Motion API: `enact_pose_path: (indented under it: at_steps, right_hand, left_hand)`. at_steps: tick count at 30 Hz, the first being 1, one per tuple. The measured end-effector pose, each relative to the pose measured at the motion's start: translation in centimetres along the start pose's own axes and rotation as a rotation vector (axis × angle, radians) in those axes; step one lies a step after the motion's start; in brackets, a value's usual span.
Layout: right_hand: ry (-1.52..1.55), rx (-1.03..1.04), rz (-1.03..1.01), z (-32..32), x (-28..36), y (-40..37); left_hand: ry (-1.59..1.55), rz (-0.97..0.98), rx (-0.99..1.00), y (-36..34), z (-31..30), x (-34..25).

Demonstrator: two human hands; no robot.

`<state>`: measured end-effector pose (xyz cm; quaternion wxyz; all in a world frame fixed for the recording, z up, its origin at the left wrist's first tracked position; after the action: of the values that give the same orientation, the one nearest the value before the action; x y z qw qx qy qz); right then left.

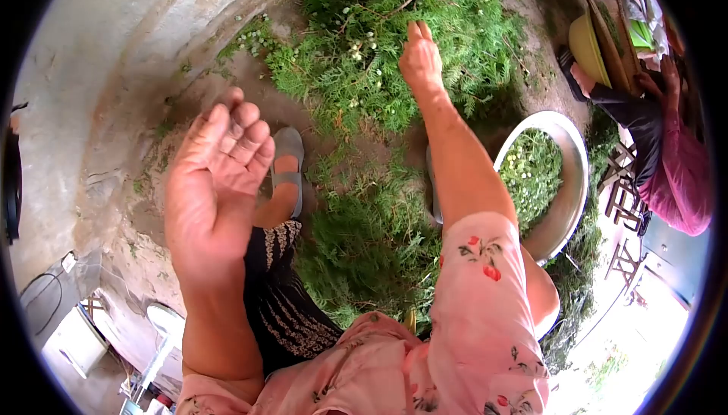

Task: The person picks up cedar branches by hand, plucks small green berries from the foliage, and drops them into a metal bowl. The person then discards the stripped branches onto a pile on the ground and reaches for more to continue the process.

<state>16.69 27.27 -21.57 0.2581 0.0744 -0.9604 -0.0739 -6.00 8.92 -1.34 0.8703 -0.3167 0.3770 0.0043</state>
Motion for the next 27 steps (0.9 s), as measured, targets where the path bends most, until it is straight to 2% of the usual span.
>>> enact_pose_path:
  at_steps: [1,3,5,7,9,10,13,14,15,17,18,21,23,27]
  right_hand:
    - [0.007,0.0,-0.006,0.2,0.5,1.7]
    - [-0.193,0.143,-0.043,1.7,1.3,4.5]
    - [-0.284,0.256,-0.041,3.1,1.3,6.1]
    - [-0.313,0.233,-0.104,3.8,1.3,6.8]
    - [-0.451,0.546,0.117,2.9,1.6,6.1]
    - [-0.46,0.459,0.144,2.5,1.6,5.4]
    - [-0.557,0.393,0.12,1.8,0.7,3.7]
    - [-0.503,0.297,0.109,0.8,1.0,3.0]
    - [-0.509,0.292,0.11,-0.2,1.2,2.4]
    - [-0.254,0.233,0.278,-3.1,1.3,0.9]
    - [-0.262,0.222,0.278,-4.4,1.8,-0.2]
    - [0.475,0.105,0.619,-7.4,3.4,-4.5]
    - [0.874,0.053,0.738,-8.7,5.6,-7.3]
    - [1.194,-0.125,0.761,-12.7,10.8,-12.4]
  left_hand:
    - [0.018,0.015,0.032,-0.1,0.2,0.0]
    - [0.002,-0.039,0.005,-0.1,0.7,0.2]
    - [-0.017,-0.038,0.06,0.0,0.9,0.5]
    - [-0.023,-0.049,0.038,0.0,1.1,0.7]
    - [-0.033,-0.078,0.072,0.0,1.3,0.9]
    - [-0.02,-0.082,0.065,-0.1,1.3,0.9]
    - [-0.031,-0.066,0.082,-0.4,1.5,1.0]
    - [-0.035,-0.068,0.085,-0.5,1.5,1.1]
    - [-0.024,-0.074,0.093,-0.6,1.5,1.3]
    - [-0.021,-0.076,0.114,-0.8,1.6,1.6]
    - [0.005,-0.094,0.115,-0.9,1.7,1.8]
    - [0.043,-0.117,0.154,-1.0,1.9,2.9]
    - [0.154,-0.138,0.142,-1.4,1.9,3.8]
    - [0.234,-0.093,0.158,-1.9,1.7,5.8]
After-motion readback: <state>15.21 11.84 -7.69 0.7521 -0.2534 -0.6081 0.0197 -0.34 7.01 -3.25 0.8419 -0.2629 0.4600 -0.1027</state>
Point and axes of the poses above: each hand's wrist, its own y-axis towards the middle knuckle, its own z-axis out of the palm, x = y × z, the point moved 4 cm from there along y, towards the middle knuckle
